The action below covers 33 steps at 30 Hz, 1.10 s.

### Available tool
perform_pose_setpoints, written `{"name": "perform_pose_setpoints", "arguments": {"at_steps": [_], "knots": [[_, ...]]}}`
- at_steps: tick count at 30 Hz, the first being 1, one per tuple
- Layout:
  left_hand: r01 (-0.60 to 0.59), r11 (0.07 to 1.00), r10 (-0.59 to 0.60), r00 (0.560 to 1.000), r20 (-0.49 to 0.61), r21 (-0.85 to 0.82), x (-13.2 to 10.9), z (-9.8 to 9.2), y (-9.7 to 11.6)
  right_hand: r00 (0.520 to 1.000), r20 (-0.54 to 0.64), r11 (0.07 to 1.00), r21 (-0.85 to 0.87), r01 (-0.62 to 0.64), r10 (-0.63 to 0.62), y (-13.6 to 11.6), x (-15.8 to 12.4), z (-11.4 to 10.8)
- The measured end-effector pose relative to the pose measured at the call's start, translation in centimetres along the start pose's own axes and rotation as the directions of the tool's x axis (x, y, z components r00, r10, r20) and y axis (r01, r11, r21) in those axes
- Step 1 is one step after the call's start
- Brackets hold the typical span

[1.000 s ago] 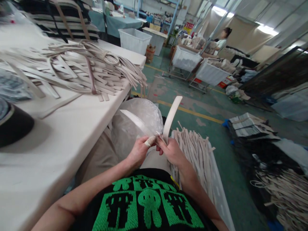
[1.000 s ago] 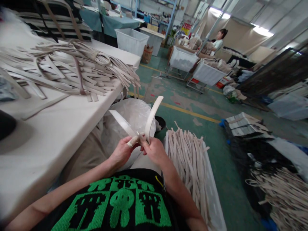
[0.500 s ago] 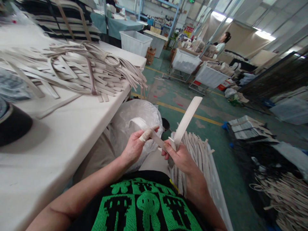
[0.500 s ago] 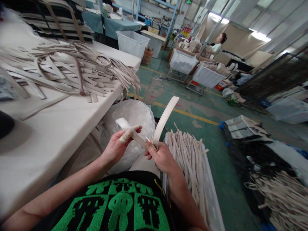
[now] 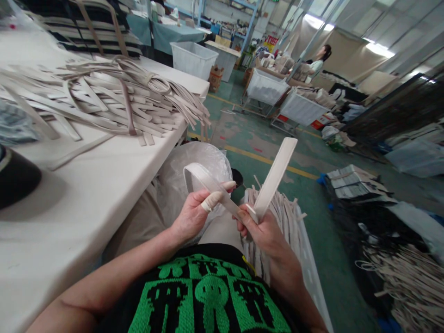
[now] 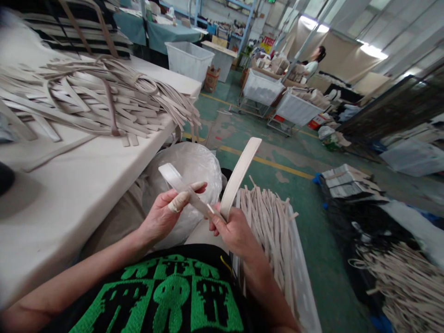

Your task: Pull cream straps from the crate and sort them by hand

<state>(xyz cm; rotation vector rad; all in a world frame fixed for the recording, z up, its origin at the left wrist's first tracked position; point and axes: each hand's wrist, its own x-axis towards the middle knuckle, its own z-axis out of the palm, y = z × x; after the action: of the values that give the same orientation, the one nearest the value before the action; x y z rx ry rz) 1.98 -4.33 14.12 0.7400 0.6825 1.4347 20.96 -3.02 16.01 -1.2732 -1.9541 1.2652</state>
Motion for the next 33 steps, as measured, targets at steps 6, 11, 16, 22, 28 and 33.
{"name": "perform_pose_setpoints", "arguments": {"at_steps": [6,11,16,22,28,33], "knots": [[-0.022,0.999,0.023,1.0,-0.016,0.046,0.2,-0.6,-0.3,0.999,0.037,0.999,0.05,0.011,-0.013,0.3,0.6,0.4],[-0.026,0.996,0.024,0.999,0.021,0.081,0.1,-1.1,-0.9,0.999,0.023,0.997,0.073,0.028,-0.03,0.5,0.6,0.7],[-0.035,0.993,0.026,0.996,0.08,0.116,0.0,-1.1,-1.2,0.996,0.022,0.992,0.088,0.09,-0.092,-0.2,1.2,1.0],[-0.055,0.987,0.063,0.997,-0.047,0.148,0.5,-2.4,-1.0,0.998,0.067,0.998,0.064,0.012,-0.016,0.5,0.7,1.2],[0.061,0.994,-0.064,0.997,0.037,0.087,-0.2,-1.5,-1.7,0.993,-0.104,0.981,0.181,0.072,-0.053,1.5,2.4,0.4],[0.299,0.954,-0.289,0.94,0.184,-0.03,-0.8,-0.7,-1.0,0.975,-0.094,0.922,0.316,0.223,-0.203,2.4,5.2,-0.3]]}}
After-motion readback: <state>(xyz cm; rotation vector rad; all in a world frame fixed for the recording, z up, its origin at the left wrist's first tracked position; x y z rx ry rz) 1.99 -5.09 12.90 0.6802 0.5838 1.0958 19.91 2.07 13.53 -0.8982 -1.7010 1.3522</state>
